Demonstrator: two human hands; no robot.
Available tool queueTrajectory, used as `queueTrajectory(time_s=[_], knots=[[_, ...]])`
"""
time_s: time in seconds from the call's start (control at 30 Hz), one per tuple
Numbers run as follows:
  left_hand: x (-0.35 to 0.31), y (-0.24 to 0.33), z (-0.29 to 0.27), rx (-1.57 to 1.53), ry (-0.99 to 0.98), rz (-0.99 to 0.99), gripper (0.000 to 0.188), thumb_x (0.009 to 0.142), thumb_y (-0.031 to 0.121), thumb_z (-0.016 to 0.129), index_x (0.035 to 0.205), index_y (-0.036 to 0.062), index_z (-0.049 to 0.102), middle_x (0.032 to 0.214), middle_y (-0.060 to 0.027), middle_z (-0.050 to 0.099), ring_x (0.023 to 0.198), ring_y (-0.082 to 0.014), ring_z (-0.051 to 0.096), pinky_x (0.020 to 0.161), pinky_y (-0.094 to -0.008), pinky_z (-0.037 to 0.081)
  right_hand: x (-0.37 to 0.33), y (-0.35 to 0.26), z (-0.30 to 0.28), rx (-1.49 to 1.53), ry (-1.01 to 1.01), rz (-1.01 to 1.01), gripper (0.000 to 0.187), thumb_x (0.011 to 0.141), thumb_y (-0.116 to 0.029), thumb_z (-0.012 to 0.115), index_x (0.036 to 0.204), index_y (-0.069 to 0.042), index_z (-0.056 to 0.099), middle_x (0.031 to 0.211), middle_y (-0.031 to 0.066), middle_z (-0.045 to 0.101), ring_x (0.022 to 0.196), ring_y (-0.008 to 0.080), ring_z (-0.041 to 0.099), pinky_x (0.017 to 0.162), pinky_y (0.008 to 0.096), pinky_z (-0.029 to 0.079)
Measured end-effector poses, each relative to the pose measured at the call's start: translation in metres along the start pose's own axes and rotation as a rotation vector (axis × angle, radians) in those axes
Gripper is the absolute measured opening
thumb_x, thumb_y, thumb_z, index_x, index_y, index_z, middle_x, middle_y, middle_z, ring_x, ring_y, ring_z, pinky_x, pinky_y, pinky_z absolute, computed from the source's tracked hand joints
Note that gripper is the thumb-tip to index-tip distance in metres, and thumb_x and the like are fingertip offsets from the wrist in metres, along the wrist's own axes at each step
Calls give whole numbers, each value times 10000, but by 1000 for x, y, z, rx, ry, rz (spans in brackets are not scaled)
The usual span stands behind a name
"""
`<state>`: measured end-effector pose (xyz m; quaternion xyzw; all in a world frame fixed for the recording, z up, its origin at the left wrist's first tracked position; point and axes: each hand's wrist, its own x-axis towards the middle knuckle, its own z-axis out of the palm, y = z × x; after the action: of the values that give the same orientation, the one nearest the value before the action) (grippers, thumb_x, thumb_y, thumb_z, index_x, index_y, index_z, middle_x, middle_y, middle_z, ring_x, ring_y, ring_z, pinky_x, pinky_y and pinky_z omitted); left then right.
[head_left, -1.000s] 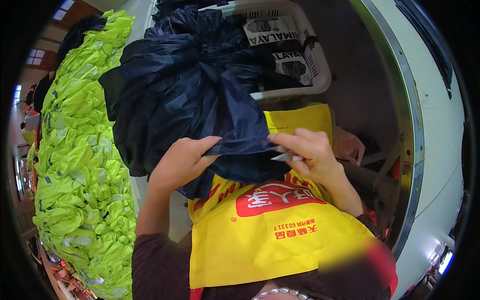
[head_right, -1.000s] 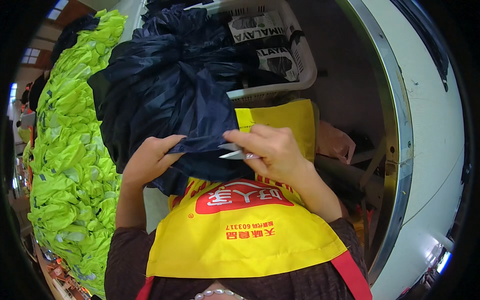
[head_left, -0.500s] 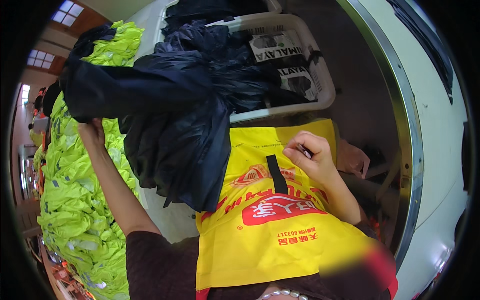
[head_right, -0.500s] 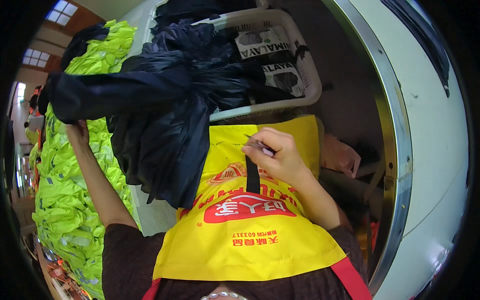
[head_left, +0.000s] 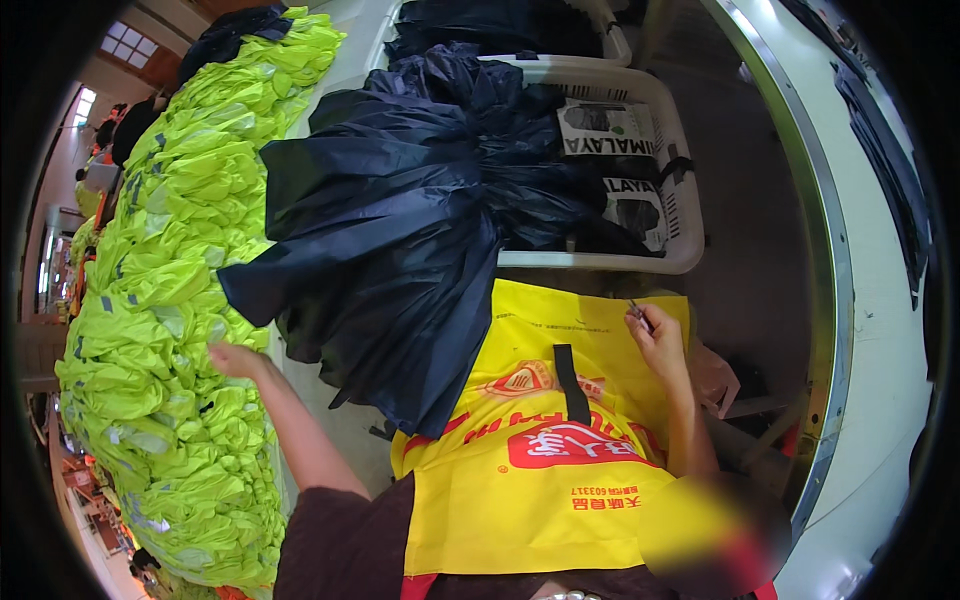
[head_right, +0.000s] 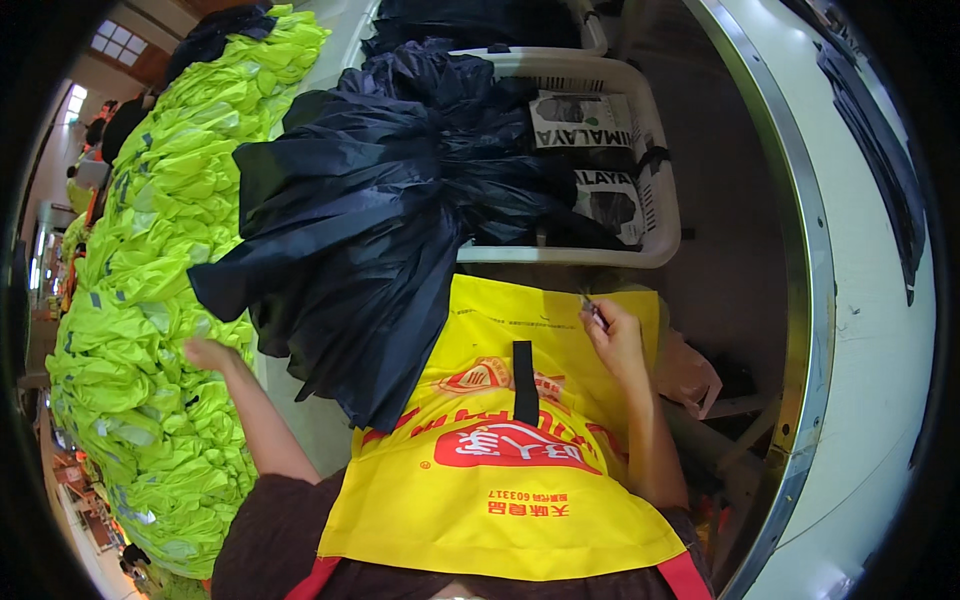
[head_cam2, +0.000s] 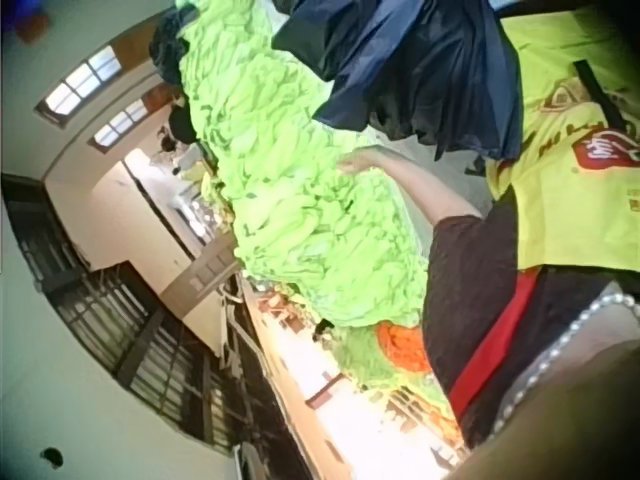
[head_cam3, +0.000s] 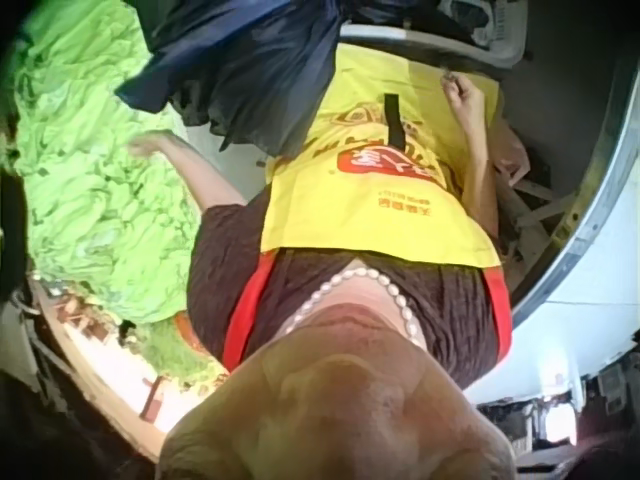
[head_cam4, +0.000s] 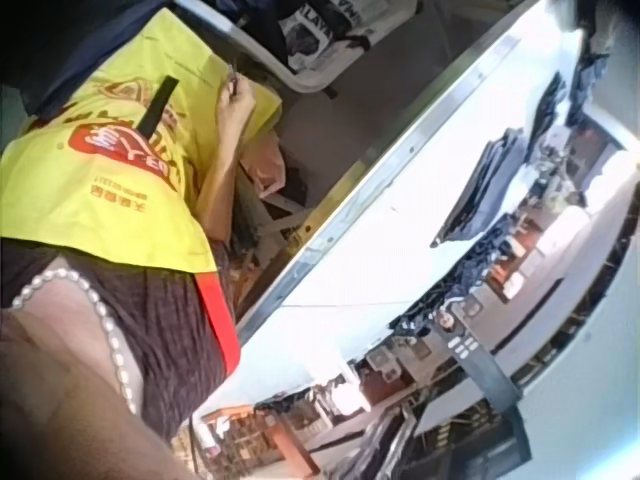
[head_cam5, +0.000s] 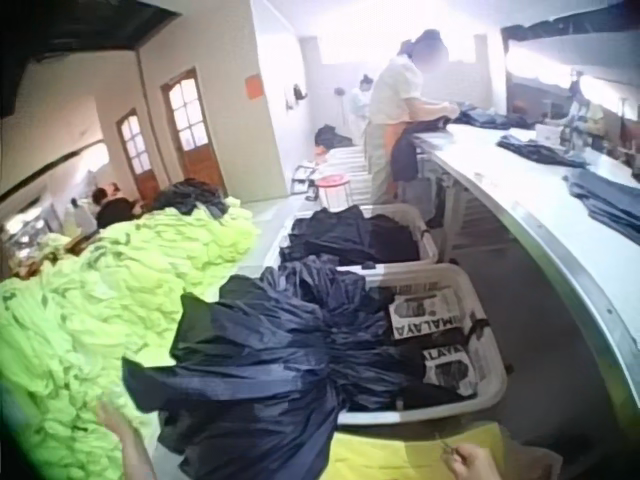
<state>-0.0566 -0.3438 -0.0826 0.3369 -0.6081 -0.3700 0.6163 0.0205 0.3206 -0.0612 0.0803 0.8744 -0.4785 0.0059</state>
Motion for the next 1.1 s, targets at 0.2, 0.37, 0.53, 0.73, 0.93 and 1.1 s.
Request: queueTrajectory(time_s=[0.2, 0.37, 0.53, 0.73, 0.93, 1.1], knots=[[-165, 259, 25, 365, -996, 1238, 424, 881, 267, 497, 1250, 65, 441, 1293, -165, 412, 1193, -325, 374, 1008, -483, 237, 33, 44, -21, -311, 197, -68, 182, 812, -106, 593, 944, 18, 578, 801, 161, 600, 701, 283, 583, 610, 334, 451], [-189, 119, 88, 746, -1472, 1071, 525, 822, 310, 547, 1310, 163, 422, 1407, -139, 282, 1304, -299, 244, 1033, -489, 195, 41, 101, -22, -325, 307, 0, 217, 800, -109, 599, 978, 13, 577, 871, 158, 609, 780, 308, 598, 668, 344, 474], [-258, 240, 124, 49, -1130, 893, 386, 643, -17, 456, 997, 42, 598, 1126, -124, 553, 1167, -318, 428, 1008, -400, 287, 30, 136, -14, -294, 511, -38, 191, 818, -133, 604, 950, 4, 586, 792, 164, 610, 690, 265, 608, 616, 340, 461], [-472, 222, 166, -60, -1715, 1071, 608, 639, 123, 683, 1203, 59, 465, 1190, -141, 479, 1174, -303, 404, 992, -418, 293, 41, 108, -16, -337, 369, 46, 231, 746, -69, 610, 968, -13, 584, 879, 149, 616, 781, 298, 606, 678, 350, 478], [-533, 164, 194, 397, -2129, 1141, 382, 723, 184, 600, 1102, 153, 570, 928, -130, 626, 908, -309, 589, 779, -424, 447, 40, 131, -15, -337, 474, 2, 209, 801, -125, 575, 977, -13, 582, 880, 130, 631, 799, 282, 611, 706, 356, 473], [-425, 240, 189, -207, -1963, 458, 258, 714, 184, 640, 953, 90, 627, 846, -156, 643, 786, -324, 620, 701, -376, 489, 49, 127, -18, 219, 540, 277, 217, 890, -212, 517, 998, -39, 589, 900, 111, 634, 773, 192, 602, 679, 258, 466]])
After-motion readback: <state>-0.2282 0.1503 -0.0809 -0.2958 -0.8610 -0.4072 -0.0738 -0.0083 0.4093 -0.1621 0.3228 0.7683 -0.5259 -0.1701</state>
